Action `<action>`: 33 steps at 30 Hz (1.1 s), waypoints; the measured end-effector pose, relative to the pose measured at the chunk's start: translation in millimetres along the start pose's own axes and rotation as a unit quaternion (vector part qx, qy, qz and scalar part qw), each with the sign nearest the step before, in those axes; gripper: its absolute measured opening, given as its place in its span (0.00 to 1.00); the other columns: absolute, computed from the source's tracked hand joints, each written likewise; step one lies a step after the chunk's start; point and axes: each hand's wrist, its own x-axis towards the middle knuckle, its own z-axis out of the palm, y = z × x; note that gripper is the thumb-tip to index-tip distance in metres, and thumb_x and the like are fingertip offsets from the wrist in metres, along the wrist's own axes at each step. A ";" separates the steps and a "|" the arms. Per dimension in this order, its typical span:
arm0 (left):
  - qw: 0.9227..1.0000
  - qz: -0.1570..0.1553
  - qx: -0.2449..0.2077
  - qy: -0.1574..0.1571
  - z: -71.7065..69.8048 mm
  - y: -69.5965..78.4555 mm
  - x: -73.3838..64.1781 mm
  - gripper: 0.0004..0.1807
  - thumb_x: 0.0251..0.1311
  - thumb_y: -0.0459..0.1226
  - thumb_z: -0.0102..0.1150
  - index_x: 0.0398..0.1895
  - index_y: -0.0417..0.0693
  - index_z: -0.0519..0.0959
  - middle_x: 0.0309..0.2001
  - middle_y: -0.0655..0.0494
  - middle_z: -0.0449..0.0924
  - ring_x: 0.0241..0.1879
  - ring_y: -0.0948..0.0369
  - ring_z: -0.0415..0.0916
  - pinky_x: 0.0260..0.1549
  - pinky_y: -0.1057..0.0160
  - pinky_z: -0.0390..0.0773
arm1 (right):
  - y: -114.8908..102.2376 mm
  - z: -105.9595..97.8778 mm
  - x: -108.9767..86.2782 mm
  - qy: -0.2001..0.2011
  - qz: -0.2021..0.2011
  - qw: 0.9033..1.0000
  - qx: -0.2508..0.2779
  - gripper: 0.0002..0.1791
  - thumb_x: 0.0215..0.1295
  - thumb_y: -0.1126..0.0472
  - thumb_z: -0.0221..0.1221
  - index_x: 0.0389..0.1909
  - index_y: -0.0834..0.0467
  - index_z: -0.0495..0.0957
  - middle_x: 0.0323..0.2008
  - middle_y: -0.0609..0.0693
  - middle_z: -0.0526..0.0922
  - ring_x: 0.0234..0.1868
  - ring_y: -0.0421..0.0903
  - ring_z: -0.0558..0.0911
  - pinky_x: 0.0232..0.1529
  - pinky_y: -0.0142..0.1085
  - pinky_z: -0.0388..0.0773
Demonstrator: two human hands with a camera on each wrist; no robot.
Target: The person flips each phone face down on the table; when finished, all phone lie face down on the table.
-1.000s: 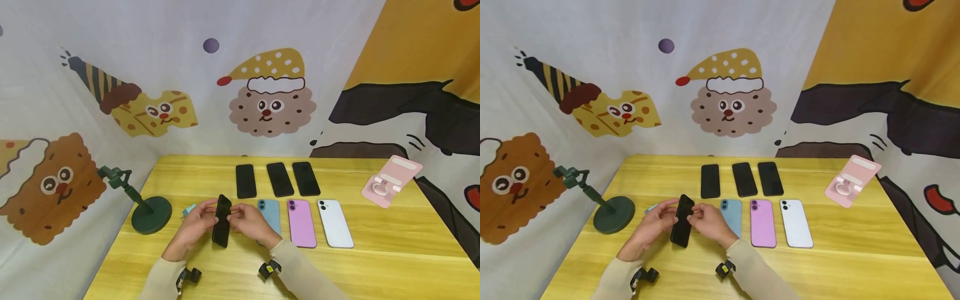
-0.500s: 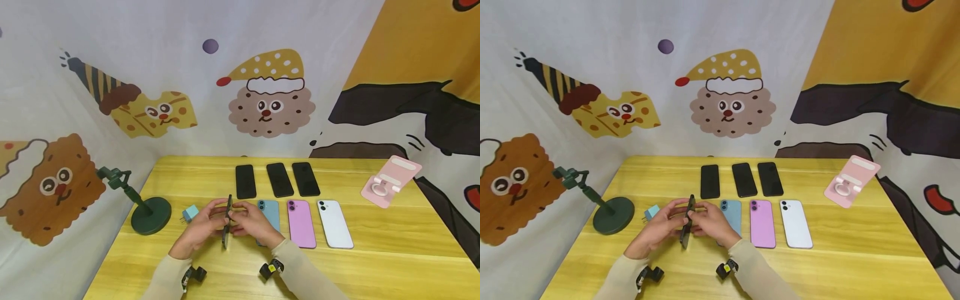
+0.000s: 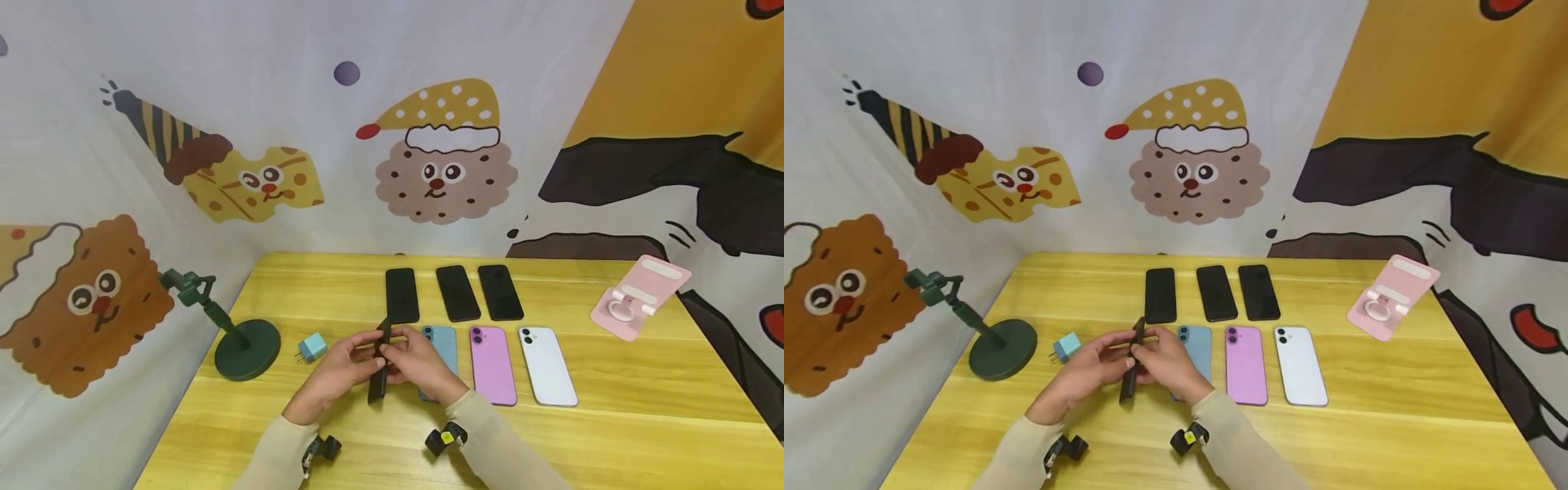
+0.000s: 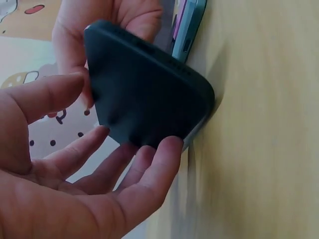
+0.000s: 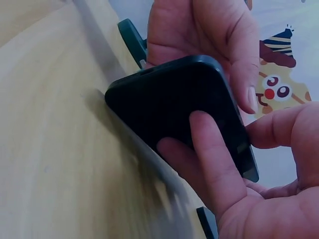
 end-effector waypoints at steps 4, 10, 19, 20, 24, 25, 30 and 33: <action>1.000 -0.010 -0.007 0.013 -3.4 3.5 0.4 0.31 0.75 0.38 0.61 0.79 0.44 0.67 0.74 0.37 0.69 0.69 0.45 0.75 0.61 0.47 0.83 | -4.7 -2.8 -1.4 0.012 -0.001 1.000 -0.009 0.24 0.78 0.62 0.57 0.70 0.66 0.67 0.47 0.61 0.88 0.37 0.52 0.92 0.35 0.44 0.90; 0.996 -0.026 -0.059 0.062 -12.4 3.9 2.7 0.26 0.78 0.35 0.55 0.77 0.43 0.68 0.72 0.39 0.71 0.61 0.52 0.79 0.57 0.49 0.85 | -20.0 -7.1 -8.1 0.015 -0.013 1.000 -0.020 0.22 0.78 0.64 0.57 0.68 0.64 0.68 0.49 0.63 0.88 0.37 0.53 0.91 0.35 0.48 0.90; 0.991 -0.026 -0.129 -0.005 -16.0 -0.8 1.1 0.34 0.74 0.30 0.53 0.81 0.43 0.59 0.56 0.53 0.83 0.49 0.56 0.85 0.50 0.52 0.88 | -36.3 -6.6 -16.9 0.002 -0.034 0.999 -0.025 0.23 0.76 0.64 0.59 0.68 0.62 0.70 0.55 0.65 0.84 0.41 0.54 0.91 0.37 0.53 0.90; 0.991 -0.023 -0.130 -0.006 -16.0 -0.6 1.0 0.34 0.73 0.29 0.53 0.81 0.43 0.59 0.54 0.54 0.84 0.49 0.56 0.85 0.50 0.52 0.88 | -36.9 -6.4 -17.3 0.001 -0.036 0.999 -0.025 0.23 0.76 0.64 0.59 0.68 0.62 0.70 0.55 0.65 0.84 0.41 0.53 0.91 0.37 0.54 0.90; 0.992 -0.023 -0.123 0.005 -16.5 0.6 0.8 0.34 0.73 0.30 0.53 0.80 0.43 0.60 0.52 0.56 0.85 0.49 0.57 0.85 0.48 0.52 0.88 | -36.7 -6.9 -17.7 0.001 -0.038 0.999 -0.027 0.23 0.77 0.64 0.59 0.69 0.61 0.70 0.55 0.65 0.84 0.42 0.54 0.91 0.37 0.54 0.90; 0.992 -0.025 -0.120 0.009 -16.6 0.5 1.0 0.33 0.73 0.30 0.54 0.80 0.43 0.61 0.52 0.56 0.85 0.49 0.57 0.85 0.49 0.52 0.88 | -36.2 -7.3 -17.6 0.001 -0.038 0.999 -0.027 0.23 0.77 0.64 0.59 0.69 0.61 0.70 0.55 0.65 0.83 0.42 0.54 0.91 0.37 0.54 0.90; 0.994 -0.031 -0.103 0.031 -17.5 -0.8 2.3 0.34 0.71 0.29 0.54 0.80 0.43 0.62 0.53 0.52 0.83 0.50 0.55 0.85 0.50 0.52 0.87 | -31.6 -10.8 -13.8 0.007 -0.037 0.999 -0.030 0.24 0.77 0.64 0.60 0.70 0.61 0.70 0.52 0.65 0.82 0.40 0.52 0.90 0.38 0.55 0.90; 0.994 -0.032 -0.093 0.046 -17.5 -1.6 3.1 0.34 0.70 0.28 0.53 0.80 0.44 0.63 0.55 0.47 0.81 0.50 0.54 0.84 0.50 0.52 0.88 | -27.9 -12.9 -11.2 0.015 -0.038 0.998 -0.040 0.25 0.76 0.65 0.61 0.71 0.61 0.71 0.48 0.64 0.80 0.37 0.51 0.89 0.38 0.55 0.90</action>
